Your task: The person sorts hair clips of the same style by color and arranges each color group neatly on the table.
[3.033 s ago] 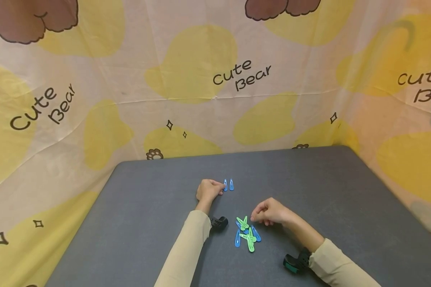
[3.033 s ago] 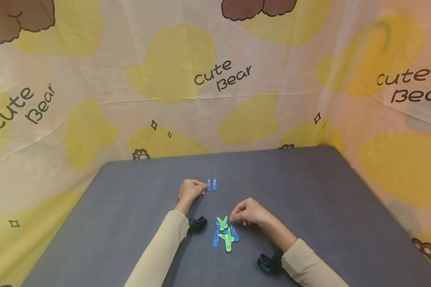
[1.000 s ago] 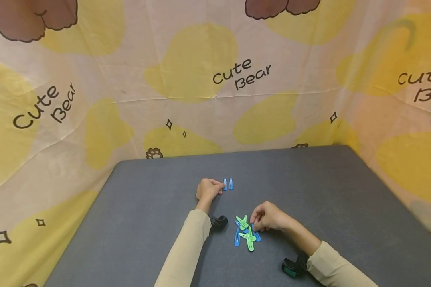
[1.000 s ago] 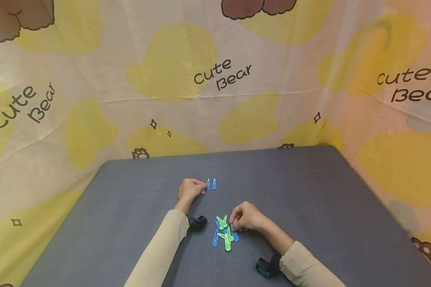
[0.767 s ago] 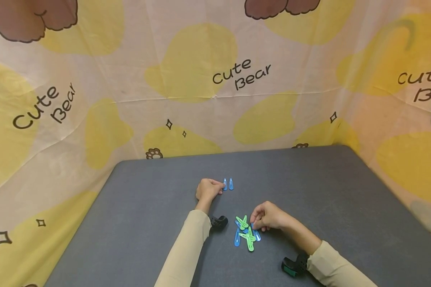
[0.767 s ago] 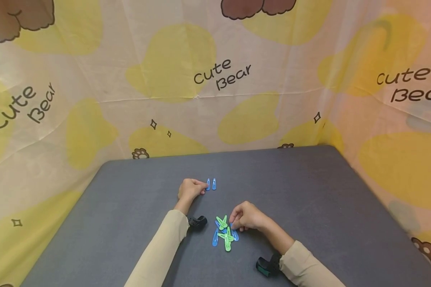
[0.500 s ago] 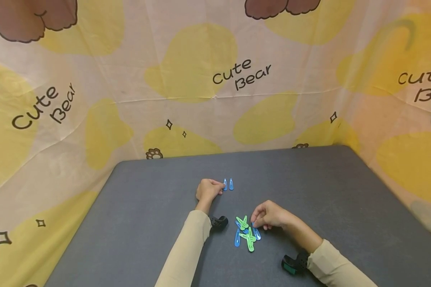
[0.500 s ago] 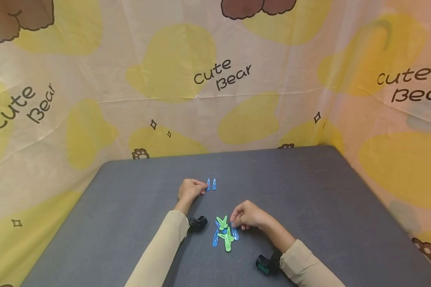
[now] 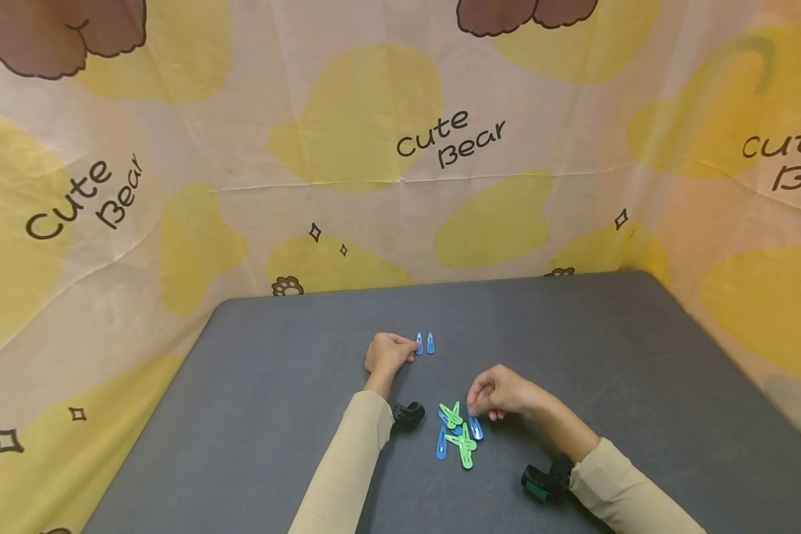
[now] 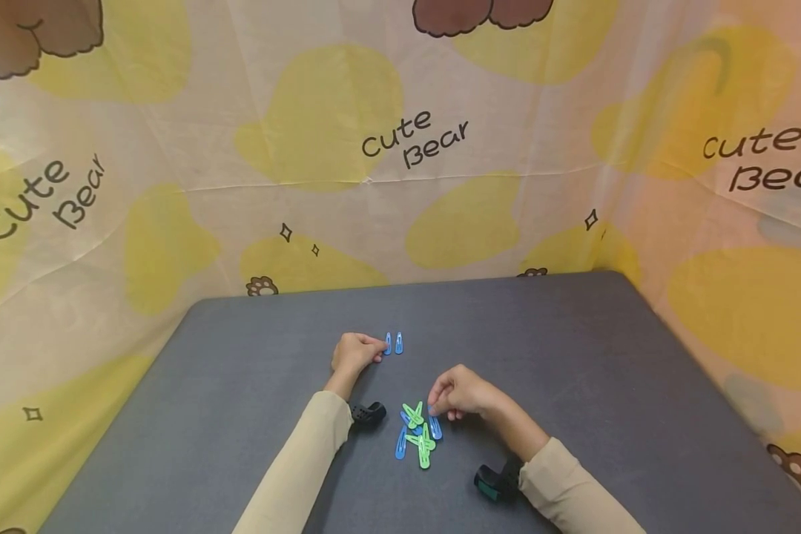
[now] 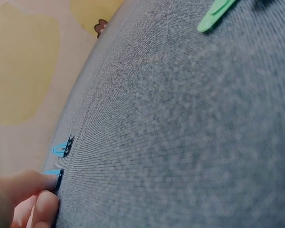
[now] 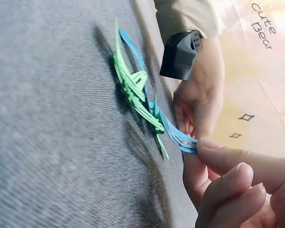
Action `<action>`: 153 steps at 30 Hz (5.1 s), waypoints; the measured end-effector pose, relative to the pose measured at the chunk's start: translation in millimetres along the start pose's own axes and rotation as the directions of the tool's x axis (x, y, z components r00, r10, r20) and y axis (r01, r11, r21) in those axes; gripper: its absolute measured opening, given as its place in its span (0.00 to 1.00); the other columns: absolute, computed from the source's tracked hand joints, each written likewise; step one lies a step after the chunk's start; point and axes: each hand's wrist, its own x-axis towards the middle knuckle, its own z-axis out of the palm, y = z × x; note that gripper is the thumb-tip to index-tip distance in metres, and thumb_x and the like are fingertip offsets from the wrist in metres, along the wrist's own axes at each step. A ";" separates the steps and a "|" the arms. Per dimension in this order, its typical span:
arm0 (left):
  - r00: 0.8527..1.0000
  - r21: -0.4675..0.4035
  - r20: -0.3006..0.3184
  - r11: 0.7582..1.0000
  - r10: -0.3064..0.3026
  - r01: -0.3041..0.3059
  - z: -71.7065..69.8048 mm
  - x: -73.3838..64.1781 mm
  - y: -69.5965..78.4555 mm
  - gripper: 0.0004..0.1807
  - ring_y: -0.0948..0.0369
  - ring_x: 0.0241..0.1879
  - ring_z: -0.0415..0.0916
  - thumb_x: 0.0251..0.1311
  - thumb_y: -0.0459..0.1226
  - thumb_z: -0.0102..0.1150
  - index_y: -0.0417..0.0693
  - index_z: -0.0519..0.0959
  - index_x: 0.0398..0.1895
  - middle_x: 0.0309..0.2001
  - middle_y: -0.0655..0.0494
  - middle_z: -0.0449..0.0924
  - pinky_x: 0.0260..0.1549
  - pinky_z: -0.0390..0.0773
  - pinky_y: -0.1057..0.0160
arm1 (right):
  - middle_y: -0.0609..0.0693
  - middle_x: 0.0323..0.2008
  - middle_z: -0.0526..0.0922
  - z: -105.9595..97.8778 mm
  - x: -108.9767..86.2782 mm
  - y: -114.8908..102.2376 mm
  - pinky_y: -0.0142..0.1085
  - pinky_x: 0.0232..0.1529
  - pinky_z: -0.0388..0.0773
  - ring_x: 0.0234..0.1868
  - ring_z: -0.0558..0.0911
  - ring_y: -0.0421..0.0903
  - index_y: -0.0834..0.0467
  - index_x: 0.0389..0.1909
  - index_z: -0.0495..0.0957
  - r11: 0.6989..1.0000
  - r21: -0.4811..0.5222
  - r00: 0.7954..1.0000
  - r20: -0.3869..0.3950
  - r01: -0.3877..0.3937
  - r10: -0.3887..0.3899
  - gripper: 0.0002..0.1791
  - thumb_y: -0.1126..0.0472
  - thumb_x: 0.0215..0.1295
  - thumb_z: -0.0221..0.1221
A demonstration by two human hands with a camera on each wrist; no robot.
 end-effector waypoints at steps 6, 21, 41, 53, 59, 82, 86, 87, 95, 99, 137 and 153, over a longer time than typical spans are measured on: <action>1.000 -0.004 0.002 1.000 0.005 -0.005 0.2 -0.6 -0.7 0.10 0.61 0.28 0.79 0.49 0.47 0.71 0.51 0.88 0.23 0.17 0.57 0.85 0.27 0.62 0.65 | 0.43 0.16 0.78 -2.7 2.3 -3.8 0.25 0.17 0.65 0.13 0.70 0.33 0.72 0.31 0.79 1.000 -0.010 1.000 -0.017 -0.004 0.004 0.08 0.71 0.53 0.65; 1.000 -0.016 0.001 1.000 -0.003 0.003 0.2 -2.0 -0.6 0.10 0.60 0.29 0.79 0.49 0.47 0.70 0.51 0.88 0.22 0.17 0.57 0.85 0.27 0.61 0.65 | 0.43 0.17 0.79 -9.9 8.7 -11.6 0.28 0.18 0.65 0.16 0.72 0.36 0.71 0.31 0.80 1.000 -0.018 0.997 -0.076 -0.011 0.010 0.07 0.70 0.54 0.65; 1.000 -0.010 0.002 1.000 -0.002 0.002 0.0 -2.0 -0.6 0.10 0.61 0.28 0.79 0.49 0.47 0.70 0.51 0.88 0.22 0.17 0.57 0.85 0.26 0.61 0.65 | 0.41 0.15 0.75 -21.3 26.5 -9.7 0.29 0.21 0.62 0.17 0.69 0.37 0.71 0.34 0.81 0.999 0.029 0.986 -0.163 -0.031 0.035 0.10 0.68 0.54 0.65; 1.000 -0.005 -0.004 1.000 -0.001 0.001 0.2 -1.3 -1.3 0.10 0.61 0.27 0.79 0.49 0.47 0.70 0.52 0.88 0.22 0.17 0.58 0.85 0.25 0.62 0.66 | 0.42 0.16 0.73 -25.6 41.6 -6.6 0.30 0.22 0.63 0.18 0.68 0.37 0.68 0.35 0.82 0.998 0.028 0.972 -0.225 -0.062 0.066 0.09 0.65 0.56 0.65; 1.000 -0.006 -0.003 1.000 -0.001 0.001 1.3 -1.4 -1.0 0.10 0.61 0.27 0.79 0.49 0.47 0.71 0.52 0.88 0.22 0.17 0.58 0.85 0.26 0.62 0.66 | 0.42 0.19 0.74 -27.9 49.6 -8.3 0.31 0.24 0.65 0.19 0.68 0.38 0.66 0.36 0.82 0.997 0.032 0.960 -0.268 -0.072 0.078 0.10 0.63 0.57 0.65; 1.000 -0.009 -0.015 1.000 0.013 -0.014 2.3 -0.2 -2.8 0.10 0.61 0.25 0.79 0.49 0.47 0.71 0.52 0.88 0.21 0.17 0.58 0.85 0.25 0.63 0.66 | 0.42 0.17 0.73 -31.2 85.2 0.8 0.28 0.23 0.66 0.18 0.67 0.36 0.68 0.40 0.81 0.989 0.136 0.918 -0.383 -0.056 0.105 0.10 0.65 0.61 0.62; 1.000 -0.007 -0.012 1.000 0.014 -0.015 2.3 0.2 -3.0 0.10 0.61 0.25 0.79 0.49 0.47 0.71 0.52 0.88 0.21 0.16 0.58 0.84 0.25 0.63 0.66 | 0.41 0.15 0.71 -30.8 91.1 2.1 0.28 0.23 0.66 0.18 0.67 0.36 0.68 0.40 0.81 0.989 0.141 0.912 -0.399 -0.044 0.098 0.10 0.65 0.61 0.62; 1.000 -0.008 -0.011 1.000 0.014 -0.014 2.3 0.2 -2.9 0.10 0.61 0.25 0.79 0.49 0.47 0.71 0.52 0.88 0.21 0.16 0.58 0.84 0.25 0.63 0.66 | 0.41 0.15 0.71 -30.6 92.4 2.1 0.28 0.23 0.66 0.18 0.67 0.36 0.68 0.40 0.81 0.989 0.143 0.910 -0.403 -0.045 0.099 0.10 0.65 0.61 0.62; 1.000 -0.009 -0.008 1.000 0.004 -0.004 2.3 1.1 -2.0 0.10 0.62 0.24 0.79 0.48 0.48 0.71 0.54 0.88 0.21 0.17 0.58 0.85 0.25 0.65 0.66 | 0.41 0.14 0.71 -28.5 101.6 1.4 0.27 0.22 0.67 0.17 0.68 0.35 0.69 0.40 0.81 0.991 0.131 0.892 -0.441 -0.041 0.095 0.10 0.65 0.61 0.62; 1.000 -0.010 -0.016 1.000 0.006 -0.006 2.1 0.2 -2.1 0.10 0.61 0.25 0.79 0.48 0.47 0.71 0.53 0.88 0.20 0.16 0.58 0.85 0.26 0.65 0.65 | 0.42 0.14 0.72 -27.0 106.5 1.0 0.27 0.22 0.67 0.17 0.68 0.35 0.69 0.39 0.82 0.991 0.126 0.883 -0.459 -0.045 0.099 0.10 0.65 0.61 0.62; 1.000 -0.021 -0.015 1.000 -0.002 0.001 2.4 -0.6 -2.0 0.10 0.62 0.23 0.79 0.48 0.48 0.71 0.53 0.88 0.22 0.17 0.57 0.85 0.25 0.65 0.66 | 0.42 0.11 0.74 -19.7 124.5 1.3 0.27 0.15 0.63 0.11 0.70 0.35 0.66 0.32 0.83 0.977 0.176 0.777 -0.595 -0.123 0.205 0.08 0.65 0.53 0.69; 1.000 -0.022 -0.023 1.000 0.008 -0.008 3.0 0.5 -1.6 0.10 0.62 0.22 0.79 0.48 0.48 0.72 0.53 0.88 0.21 0.18 0.57 0.85 0.24 0.65 0.66 | 0.42 0.08 0.72 -21.3 123.2 1.9 0.27 0.16 0.62 0.10 0.69 0.35 0.66 0.32 0.83 0.978 0.158 0.778 -0.596 -0.132 0.201 0.09 0.64 0.53 0.69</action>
